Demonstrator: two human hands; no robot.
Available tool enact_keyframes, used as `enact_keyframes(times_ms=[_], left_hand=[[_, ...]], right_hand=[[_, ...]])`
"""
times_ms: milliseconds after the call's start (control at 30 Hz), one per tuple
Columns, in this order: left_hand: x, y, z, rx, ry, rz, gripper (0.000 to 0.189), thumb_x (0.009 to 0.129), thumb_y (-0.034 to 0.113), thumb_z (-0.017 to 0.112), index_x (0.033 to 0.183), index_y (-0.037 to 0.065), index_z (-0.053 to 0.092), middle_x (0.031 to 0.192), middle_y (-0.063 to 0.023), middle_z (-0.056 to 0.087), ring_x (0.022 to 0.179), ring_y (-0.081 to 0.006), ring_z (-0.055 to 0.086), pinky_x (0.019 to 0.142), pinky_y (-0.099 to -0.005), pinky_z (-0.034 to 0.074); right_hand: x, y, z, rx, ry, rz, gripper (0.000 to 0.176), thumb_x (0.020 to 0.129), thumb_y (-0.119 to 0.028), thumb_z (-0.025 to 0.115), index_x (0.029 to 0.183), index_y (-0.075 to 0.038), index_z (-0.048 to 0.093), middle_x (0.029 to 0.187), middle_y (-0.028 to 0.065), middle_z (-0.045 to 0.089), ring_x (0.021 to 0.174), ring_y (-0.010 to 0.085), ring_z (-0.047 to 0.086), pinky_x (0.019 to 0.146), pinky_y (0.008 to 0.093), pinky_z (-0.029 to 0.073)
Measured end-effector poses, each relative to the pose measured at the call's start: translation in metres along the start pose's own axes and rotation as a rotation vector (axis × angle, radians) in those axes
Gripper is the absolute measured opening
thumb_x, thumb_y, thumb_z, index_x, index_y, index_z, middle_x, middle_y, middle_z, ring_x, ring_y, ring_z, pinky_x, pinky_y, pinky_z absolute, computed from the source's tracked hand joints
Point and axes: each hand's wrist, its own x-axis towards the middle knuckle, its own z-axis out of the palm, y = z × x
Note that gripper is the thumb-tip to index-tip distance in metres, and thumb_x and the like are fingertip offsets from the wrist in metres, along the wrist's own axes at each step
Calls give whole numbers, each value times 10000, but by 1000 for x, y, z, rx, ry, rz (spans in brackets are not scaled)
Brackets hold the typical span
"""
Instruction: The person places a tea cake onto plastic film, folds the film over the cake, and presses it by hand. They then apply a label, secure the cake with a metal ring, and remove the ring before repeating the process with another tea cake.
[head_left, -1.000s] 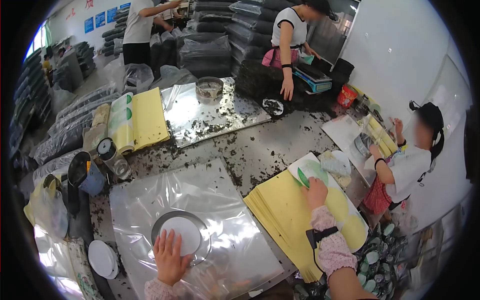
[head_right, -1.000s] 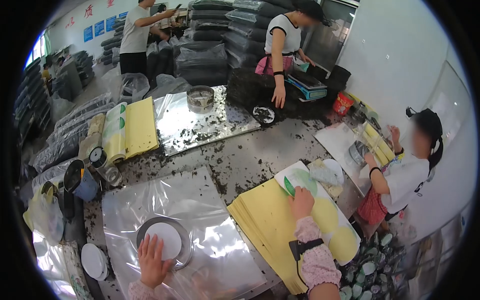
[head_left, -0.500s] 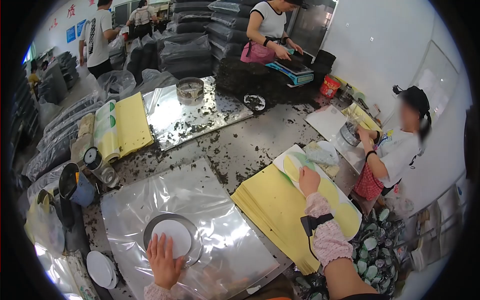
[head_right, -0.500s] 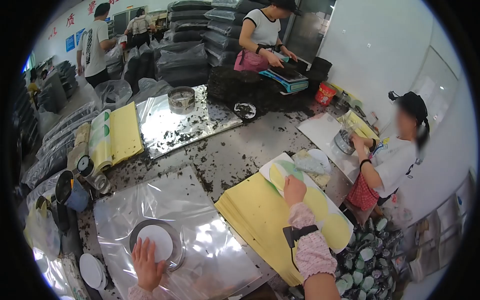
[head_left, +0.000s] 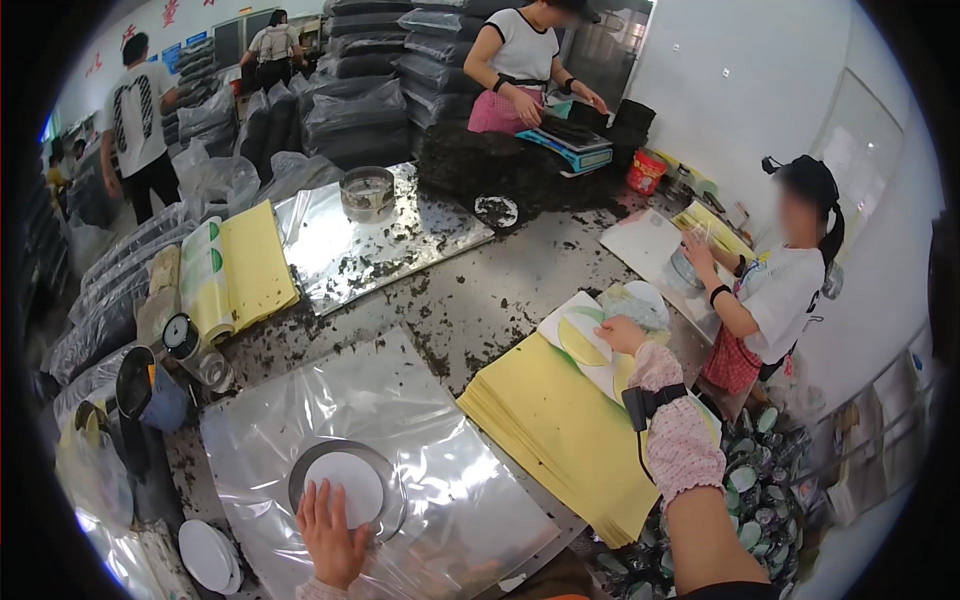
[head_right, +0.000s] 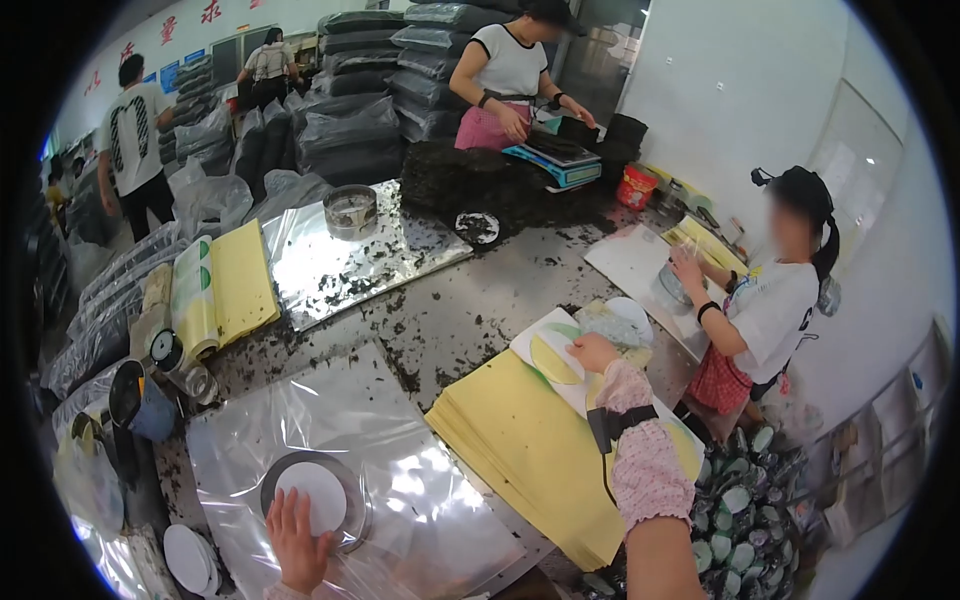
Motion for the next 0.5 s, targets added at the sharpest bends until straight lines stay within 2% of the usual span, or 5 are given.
enact_keyframes(times_ms=[167, 267, 367, 467, 500], left_hand=[[-2, -1, 1, 7, -12, 8, 638, 863, 320, 672, 1367, -41, 523, 1475, -257, 452, 1422, -486, 348, 1157, -596, 252], [-1, 1, -1, 4, 10, 17, 635, 869, 325, 667, 1368, -40, 521, 1474, -257, 454, 1423, -489, 346, 1158, -596, 250], [-2, 0, 1, 3, 10, 7, 640, 865, 307, 670, 1382, -33, 506, 1478, -258, 450, 1429, -486, 342, 1158, -595, 252], [-2, -1, 1, 35, 2, 34, 651, 861, 290, 676, 1400, -23, 490, 1488, -251, 442, 1434, -480, 337, 1158, -596, 253], [-2, -1, 1, 33, -6, 30, 643, 881, 313, 648, 1407, -19, 486, 1484, -249, 446, 1426, -488, 344, 1152, -600, 259]], right_hand=[[6, -7, -9, 386, -226, 206, 497, 888, -459, 727, 1037, 15, 736, 853, 160, 757, 824, 238, 738, 785, 381, 560], [-13, -33, -13, 53, -70, 80, 527, 811, -492, 803, 1072, -37, 746, 895, 132, 768, 849, 242, 741, 799, 364, 566], [-40, -59, -16, -1, -37, -5, 537, 709, -450, 877, 1085, -87, 757, 904, 114, 764, 858, 269, 731, 795, 394, 560], [-49, -50, 14, -168, 130, -186, 444, 669, -311, 873, 1058, -122, 771, 911, 107, 752, 866, 303, 709, 793, 434, 548], [-50, -47, 19, -160, 149, -159, 406, 681, -269, 842, 1053, -123, 771, 918, 113, 748, 871, 313, 702, 794, 441, 544]])
